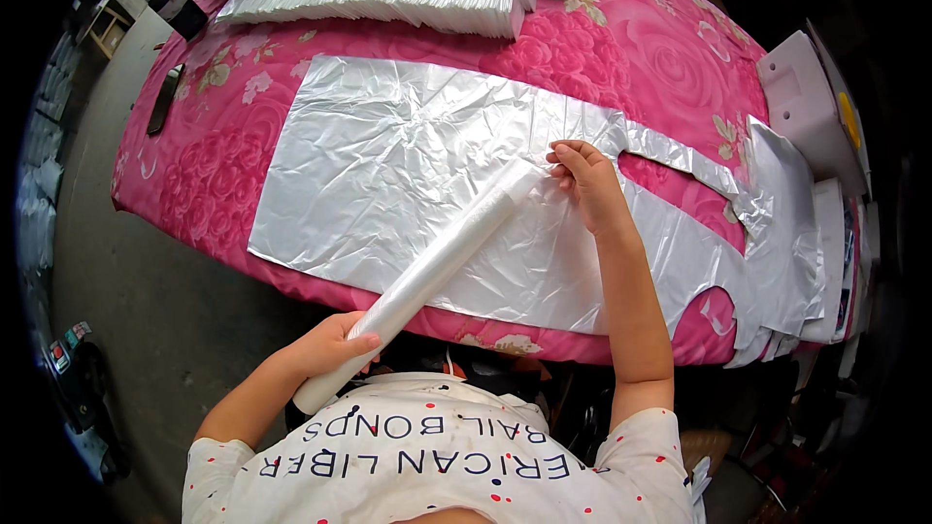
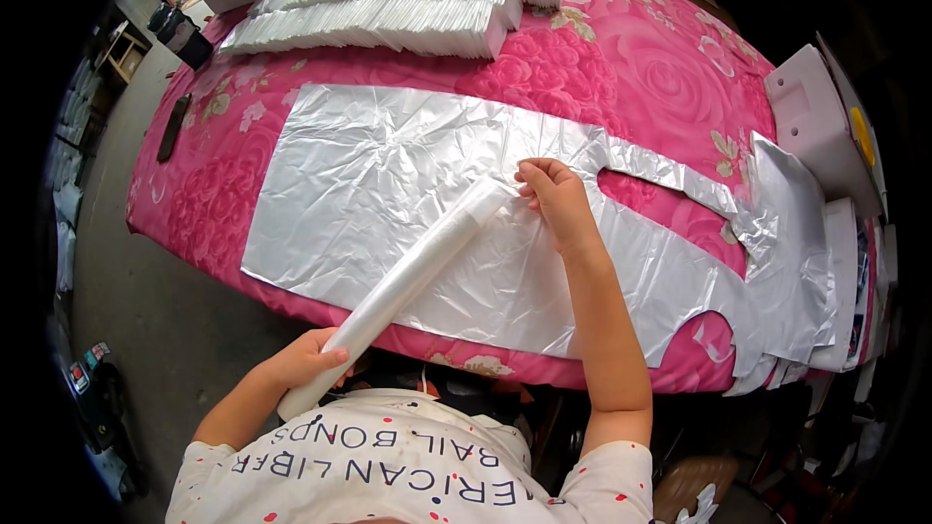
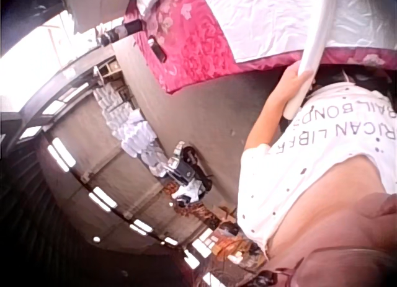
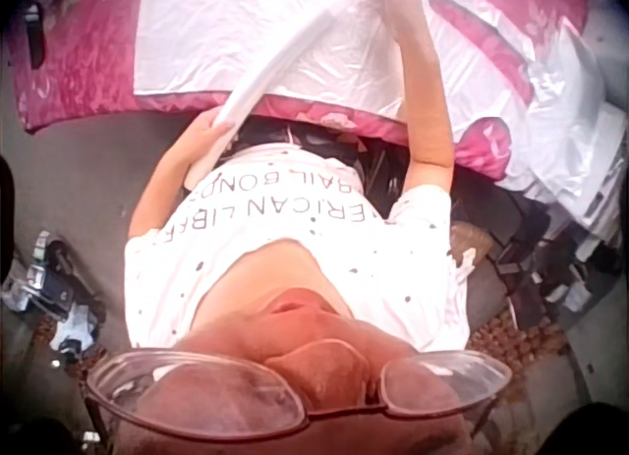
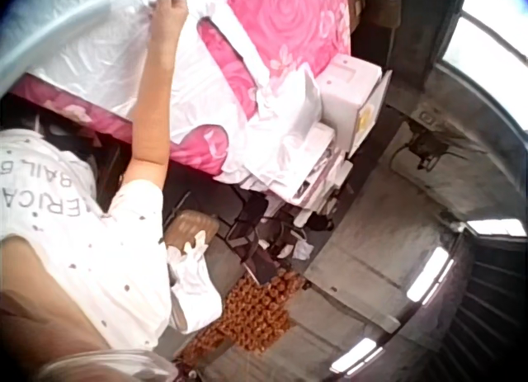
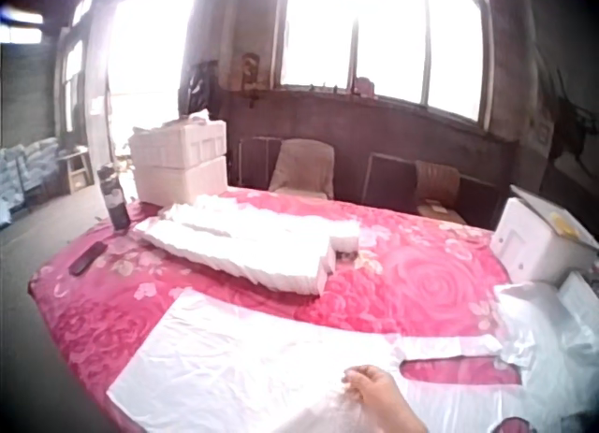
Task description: The person wraps small white rectangular items in clear plastic film. They unroll the film, place an item on it, fold the film around the item, and set the wrapped unit aside. The person repeats this process for multiple items on a pink floral tablecloth.
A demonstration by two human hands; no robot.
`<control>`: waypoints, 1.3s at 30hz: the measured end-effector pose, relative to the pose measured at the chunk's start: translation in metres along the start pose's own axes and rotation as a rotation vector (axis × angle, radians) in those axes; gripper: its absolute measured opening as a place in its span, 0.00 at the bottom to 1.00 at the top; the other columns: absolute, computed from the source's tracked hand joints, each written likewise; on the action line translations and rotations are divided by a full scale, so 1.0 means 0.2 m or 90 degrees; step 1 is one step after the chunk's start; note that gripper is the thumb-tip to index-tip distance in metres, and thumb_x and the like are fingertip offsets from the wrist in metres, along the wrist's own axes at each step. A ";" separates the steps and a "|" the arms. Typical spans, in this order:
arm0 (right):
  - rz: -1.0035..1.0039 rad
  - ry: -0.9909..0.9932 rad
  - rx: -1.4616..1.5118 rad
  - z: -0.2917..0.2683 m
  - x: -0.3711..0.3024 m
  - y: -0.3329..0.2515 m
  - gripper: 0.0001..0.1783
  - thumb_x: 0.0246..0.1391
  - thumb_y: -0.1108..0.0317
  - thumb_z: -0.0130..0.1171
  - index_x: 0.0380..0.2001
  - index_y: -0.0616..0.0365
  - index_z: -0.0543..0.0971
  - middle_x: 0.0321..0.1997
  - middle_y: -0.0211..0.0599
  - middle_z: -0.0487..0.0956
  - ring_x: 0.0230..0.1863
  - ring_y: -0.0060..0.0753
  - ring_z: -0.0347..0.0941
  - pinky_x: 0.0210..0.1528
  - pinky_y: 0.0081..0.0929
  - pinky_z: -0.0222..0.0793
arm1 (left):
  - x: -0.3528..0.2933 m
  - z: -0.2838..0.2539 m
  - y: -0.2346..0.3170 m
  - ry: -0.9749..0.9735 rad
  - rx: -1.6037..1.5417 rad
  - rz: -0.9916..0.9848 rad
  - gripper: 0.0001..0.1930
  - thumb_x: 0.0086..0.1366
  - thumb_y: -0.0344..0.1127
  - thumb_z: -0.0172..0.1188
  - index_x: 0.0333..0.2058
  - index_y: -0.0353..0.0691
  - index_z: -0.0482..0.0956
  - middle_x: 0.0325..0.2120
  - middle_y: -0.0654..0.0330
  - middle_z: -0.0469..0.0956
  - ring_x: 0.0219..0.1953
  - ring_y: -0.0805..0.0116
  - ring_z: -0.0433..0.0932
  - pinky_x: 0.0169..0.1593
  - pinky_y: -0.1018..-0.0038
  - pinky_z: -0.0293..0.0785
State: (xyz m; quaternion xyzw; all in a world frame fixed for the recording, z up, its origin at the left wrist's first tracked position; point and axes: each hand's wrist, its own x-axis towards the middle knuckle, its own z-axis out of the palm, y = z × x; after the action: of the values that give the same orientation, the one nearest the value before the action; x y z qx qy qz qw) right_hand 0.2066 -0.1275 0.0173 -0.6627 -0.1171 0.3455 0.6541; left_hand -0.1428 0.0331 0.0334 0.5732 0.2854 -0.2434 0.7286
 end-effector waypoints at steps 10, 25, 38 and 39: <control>0.072 -0.225 -0.257 0.08 -0.09 -0.07 0.14 0.50 0.58 0.61 0.30 0.60 0.78 0.24 0.23 0.73 0.23 0.12 0.66 0.25 0.12 0.59 | -0.01 0.03 -0.04 0.032 0.114 0.032 0.23 0.62 0.45 0.55 0.49 0.34 0.68 0.39 0.56 0.74 0.41 0.70 0.71 0.46 0.71 0.68; -0.057 0.123 -0.157 -0.66 0.04 -0.06 0.12 0.50 0.64 0.61 0.23 0.62 0.77 0.19 0.25 0.73 0.19 0.13 0.63 0.21 0.15 0.58 | -0.03 -0.11 -0.04 -0.104 0.179 -0.110 0.21 0.57 0.45 0.60 0.44 0.35 0.73 0.34 0.58 0.77 0.35 0.73 0.75 0.41 0.74 0.71; -0.021 -0.050 -0.312 -0.49 0.04 -0.18 0.11 0.52 0.65 0.59 0.27 0.63 0.78 0.21 0.23 0.72 0.24 0.13 0.64 0.25 0.15 0.62 | 0.19 -0.04 0.57 -0.105 0.717 0.250 0.27 0.50 0.50 0.64 0.45 0.41 0.74 0.36 0.53 0.78 0.40 0.54 0.76 0.42 0.66 0.70; -0.046 -0.075 -0.341 -0.40 0.07 -0.19 0.12 0.51 0.64 0.60 0.25 0.63 0.77 0.20 0.24 0.72 0.23 0.14 0.64 0.25 0.16 0.62 | 0.26 0.00 0.59 -0.046 0.775 0.304 0.25 0.49 0.48 0.65 0.44 0.42 0.74 0.33 0.53 0.77 0.39 0.55 0.76 0.41 0.66 0.71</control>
State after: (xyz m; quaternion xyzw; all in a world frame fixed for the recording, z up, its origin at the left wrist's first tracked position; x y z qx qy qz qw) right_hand 0.2771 -0.1781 0.0426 -0.7865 -0.2655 0.3163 0.4592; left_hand -0.0252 0.0586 0.0798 0.9222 -0.0634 -0.2124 0.3169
